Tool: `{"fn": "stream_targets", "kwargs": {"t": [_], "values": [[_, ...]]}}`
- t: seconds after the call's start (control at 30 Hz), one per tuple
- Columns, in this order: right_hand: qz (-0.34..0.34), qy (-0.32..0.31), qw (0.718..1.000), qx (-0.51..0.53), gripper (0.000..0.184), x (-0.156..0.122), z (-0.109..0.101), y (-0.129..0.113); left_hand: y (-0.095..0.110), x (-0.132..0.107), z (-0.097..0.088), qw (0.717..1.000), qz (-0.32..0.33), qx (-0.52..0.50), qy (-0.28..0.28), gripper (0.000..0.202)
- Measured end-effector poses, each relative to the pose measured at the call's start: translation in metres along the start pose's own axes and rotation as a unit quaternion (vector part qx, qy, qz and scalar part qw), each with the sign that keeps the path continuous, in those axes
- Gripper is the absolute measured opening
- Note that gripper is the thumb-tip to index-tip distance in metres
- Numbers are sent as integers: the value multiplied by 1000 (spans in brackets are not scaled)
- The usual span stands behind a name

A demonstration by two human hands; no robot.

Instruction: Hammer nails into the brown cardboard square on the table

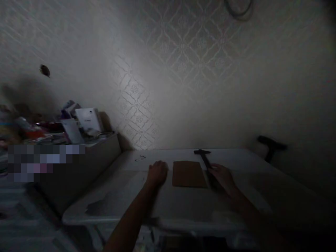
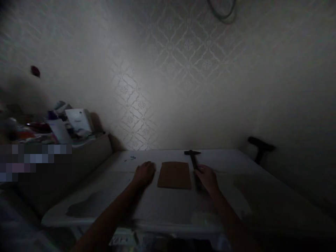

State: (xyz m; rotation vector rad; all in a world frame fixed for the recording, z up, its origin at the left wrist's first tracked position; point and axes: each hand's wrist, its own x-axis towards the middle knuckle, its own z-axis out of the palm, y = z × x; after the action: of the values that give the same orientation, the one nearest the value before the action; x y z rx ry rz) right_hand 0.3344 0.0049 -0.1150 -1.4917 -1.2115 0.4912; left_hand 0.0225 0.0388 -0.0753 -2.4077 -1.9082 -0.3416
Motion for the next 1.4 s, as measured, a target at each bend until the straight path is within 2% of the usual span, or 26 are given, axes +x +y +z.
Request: {"fn": "stream_targets", "kwargs": {"t": [0.2,0.3,0.47,0.6,0.67,0.77,0.87,0.97,1.13,1.23,1.3,1.4], "values": [[-4,-20,1000,-14,24,7,-14,7,7,-2,-2,1000,-14,-8,-9,41],[-26,-20,999,-32,21,10,-26,12,6,-2,-1,1000,-8,-15,-1,40],[-59,-17,989,-135,27,10,-36,13,7,-2,3,1000,-6,-28,8,40],[-114,25,960,-254,35,4,-16,-5,8,-1,2,999,-14,-33,8,40],[-178,12,942,-283,38,0,4,-18,9,-1,1,999,-15,-33,3,39],[-228,-26,922,-313,37,-4,37,-38,9,-1,1,999,-19,-36,3,40],[-228,-57,909,-345,37,-4,68,-51,8,0,2,999,-16,-36,14,42],[-206,-76,903,-369,40,-3,89,-54,9,-1,3,1000,-17,-20,14,41],[-215,-124,897,-366,37,-1,98,-43,9,0,0,1000,-22,8,5,40],[-224,-137,896,-358,34,2,95,-41,-4,10,-6,999,-39,-4,2,40],[-226,-140,895,-357,34,3,94,-42,-22,19,-11,996,-91,-6,20,37],[-221,-142,897,-356,34,3,94,-45,-57,28,-19,974,-204,34,92,39]]}}
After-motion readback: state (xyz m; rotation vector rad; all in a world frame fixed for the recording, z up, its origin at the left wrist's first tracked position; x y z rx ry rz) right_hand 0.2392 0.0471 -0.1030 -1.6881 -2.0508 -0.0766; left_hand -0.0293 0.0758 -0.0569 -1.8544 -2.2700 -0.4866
